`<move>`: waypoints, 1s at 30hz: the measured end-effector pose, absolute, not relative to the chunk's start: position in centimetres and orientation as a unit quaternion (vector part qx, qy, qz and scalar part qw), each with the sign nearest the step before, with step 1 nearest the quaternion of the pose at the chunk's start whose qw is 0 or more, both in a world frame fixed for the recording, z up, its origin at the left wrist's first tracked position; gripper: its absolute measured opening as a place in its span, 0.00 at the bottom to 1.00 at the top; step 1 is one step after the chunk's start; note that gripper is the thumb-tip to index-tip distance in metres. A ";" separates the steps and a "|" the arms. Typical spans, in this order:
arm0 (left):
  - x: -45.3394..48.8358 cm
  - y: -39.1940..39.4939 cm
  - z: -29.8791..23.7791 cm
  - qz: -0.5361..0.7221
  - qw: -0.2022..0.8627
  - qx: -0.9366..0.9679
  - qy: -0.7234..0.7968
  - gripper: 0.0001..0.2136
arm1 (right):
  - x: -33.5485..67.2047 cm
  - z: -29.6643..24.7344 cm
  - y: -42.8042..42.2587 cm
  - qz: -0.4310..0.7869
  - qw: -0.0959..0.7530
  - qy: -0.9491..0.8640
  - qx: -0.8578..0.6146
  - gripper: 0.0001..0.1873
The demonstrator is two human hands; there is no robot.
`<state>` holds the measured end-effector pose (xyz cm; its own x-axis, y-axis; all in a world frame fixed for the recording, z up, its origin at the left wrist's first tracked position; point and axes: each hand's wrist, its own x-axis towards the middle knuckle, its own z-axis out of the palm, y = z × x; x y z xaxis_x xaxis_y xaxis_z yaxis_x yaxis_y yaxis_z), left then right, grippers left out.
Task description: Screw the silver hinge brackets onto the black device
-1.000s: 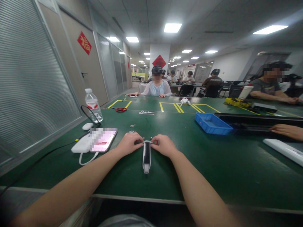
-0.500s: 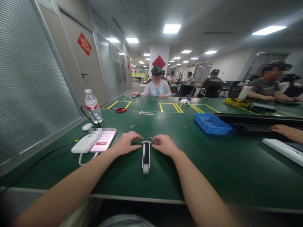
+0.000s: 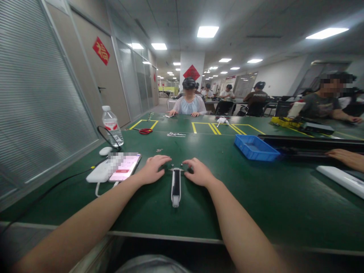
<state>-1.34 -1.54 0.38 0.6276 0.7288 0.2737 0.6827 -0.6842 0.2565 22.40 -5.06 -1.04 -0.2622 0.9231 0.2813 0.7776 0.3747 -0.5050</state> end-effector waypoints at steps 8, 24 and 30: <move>-1.9 -0.5 -0.2 0.223 0.043 0.866 0.445 0.29 | 22.3 -0.9 -5.2 0.140 0.249 -0.783 -0.552 0.19; -3.3 1.3 -0.6 0.235 0.030 0.820 0.521 0.22 | 22.3 -0.8 -5.1 0.133 0.237 -0.787 -0.553 0.17; -3.3 0.9 0.0 0.234 0.020 0.817 0.526 0.19 | 22.3 -0.8 -5.2 0.140 0.239 -0.785 -0.555 0.17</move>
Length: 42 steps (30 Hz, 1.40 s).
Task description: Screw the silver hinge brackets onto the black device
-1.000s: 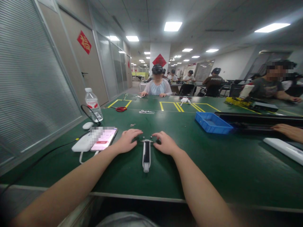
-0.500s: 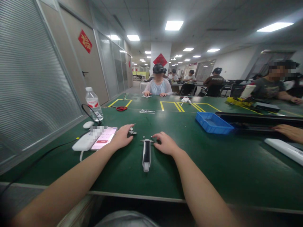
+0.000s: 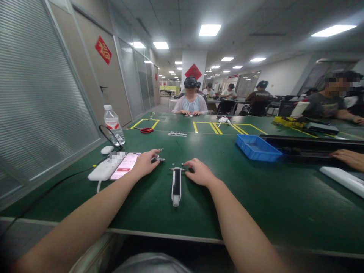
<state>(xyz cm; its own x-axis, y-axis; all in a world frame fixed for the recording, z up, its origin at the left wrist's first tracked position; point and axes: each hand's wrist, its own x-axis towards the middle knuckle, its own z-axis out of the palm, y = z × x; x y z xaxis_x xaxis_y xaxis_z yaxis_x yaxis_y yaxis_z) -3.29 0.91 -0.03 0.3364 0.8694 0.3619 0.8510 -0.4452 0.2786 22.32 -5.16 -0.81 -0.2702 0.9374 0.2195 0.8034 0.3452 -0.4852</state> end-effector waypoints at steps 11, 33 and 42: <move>-3.0 0.5 0.4 0.216 0.000 0.809 0.546 0.12 | 22.3 -0.7 -5.2 0.142 0.243 -0.784 -0.553 0.16; -1.4 0.0 1.0 0.534 0.552 0.505 0.393 0.22 | 22.4 -1.1 -5.0 0.133 0.247 -0.788 -0.548 0.16; -1.7 0.5 -0.1 0.523 0.473 0.561 0.434 0.15 | 22.3 -1.0 -5.1 0.127 0.253 -0.791 -0.542 0.15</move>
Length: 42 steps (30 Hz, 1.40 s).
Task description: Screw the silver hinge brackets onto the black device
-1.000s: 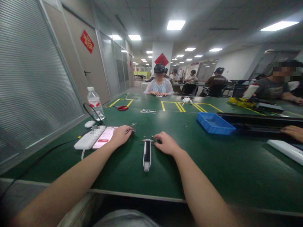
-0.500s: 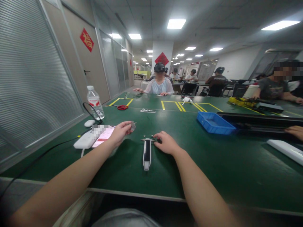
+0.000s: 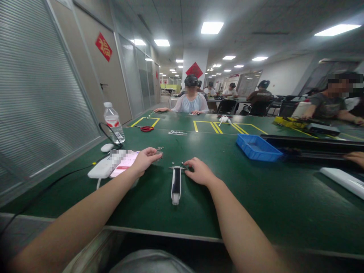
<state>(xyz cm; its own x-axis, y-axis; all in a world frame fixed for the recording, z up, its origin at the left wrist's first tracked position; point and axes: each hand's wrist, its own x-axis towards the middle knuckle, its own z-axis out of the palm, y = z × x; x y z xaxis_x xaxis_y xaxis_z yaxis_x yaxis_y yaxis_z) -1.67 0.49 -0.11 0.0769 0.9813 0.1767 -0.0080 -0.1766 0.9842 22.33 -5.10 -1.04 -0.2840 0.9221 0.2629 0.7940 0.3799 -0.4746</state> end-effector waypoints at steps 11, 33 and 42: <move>-2.1 -0.4 0.3 0.367 0.319 0.704 0.518 0.12 | 22.3 -1.1 -5.0 0.126 0.248 -0.793 -0.542 0.14; -1.2 -1.5 0.1 0.330 0.294 0.775 0.451 0.07 | 22.2 -0.7 -5.1 0.129 0.259 -0.798 -0.528 0.07; -1.0 -1.7 -0.1 0.324 0.324 0.772 0.441 0.09 | 22.2 -0.7 -5.1 0.126 0.254 -0.802 -0.525 0.06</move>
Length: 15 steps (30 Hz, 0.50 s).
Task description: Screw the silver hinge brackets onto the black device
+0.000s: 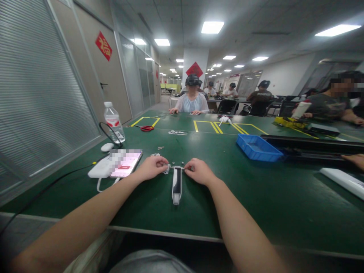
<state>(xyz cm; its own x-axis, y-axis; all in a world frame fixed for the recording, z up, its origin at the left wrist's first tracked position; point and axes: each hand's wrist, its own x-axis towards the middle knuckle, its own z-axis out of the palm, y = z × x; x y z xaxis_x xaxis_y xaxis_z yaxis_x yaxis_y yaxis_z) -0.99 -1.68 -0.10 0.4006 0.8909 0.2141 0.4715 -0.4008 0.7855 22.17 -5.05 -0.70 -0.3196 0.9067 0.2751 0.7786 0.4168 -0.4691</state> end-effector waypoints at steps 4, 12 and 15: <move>-1.0 -1.7 -0.2 0.307 0.333 0.786 0.422 0.12 | 22.2 -0.8 -5.0 0.124 0.252 -0.804 -0.524 0.06; -1.1 -1.7 -0.4 0.276 0.308 0.826 0.384 0.16 | 22.2 -0.8 -5.0 0.121 0.254 -0.804 -0.523 0.06; -1.0 -1.9 -0.1 0.275 0.264 0.851 0.362 0.14 | 22.2 -0.8 -5.0 0.120 0.256 -0.805 -0.522 0.07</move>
<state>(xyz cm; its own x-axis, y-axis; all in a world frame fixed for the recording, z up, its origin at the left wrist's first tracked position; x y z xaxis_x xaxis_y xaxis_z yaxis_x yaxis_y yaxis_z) -1.05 -1.90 -0.11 0.5867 0.7611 0.2764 0.4704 -0.5982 0.6488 22.17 -5.03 -0.77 -0.3239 0.9017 0.2864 0.7793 0.4260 -0.4596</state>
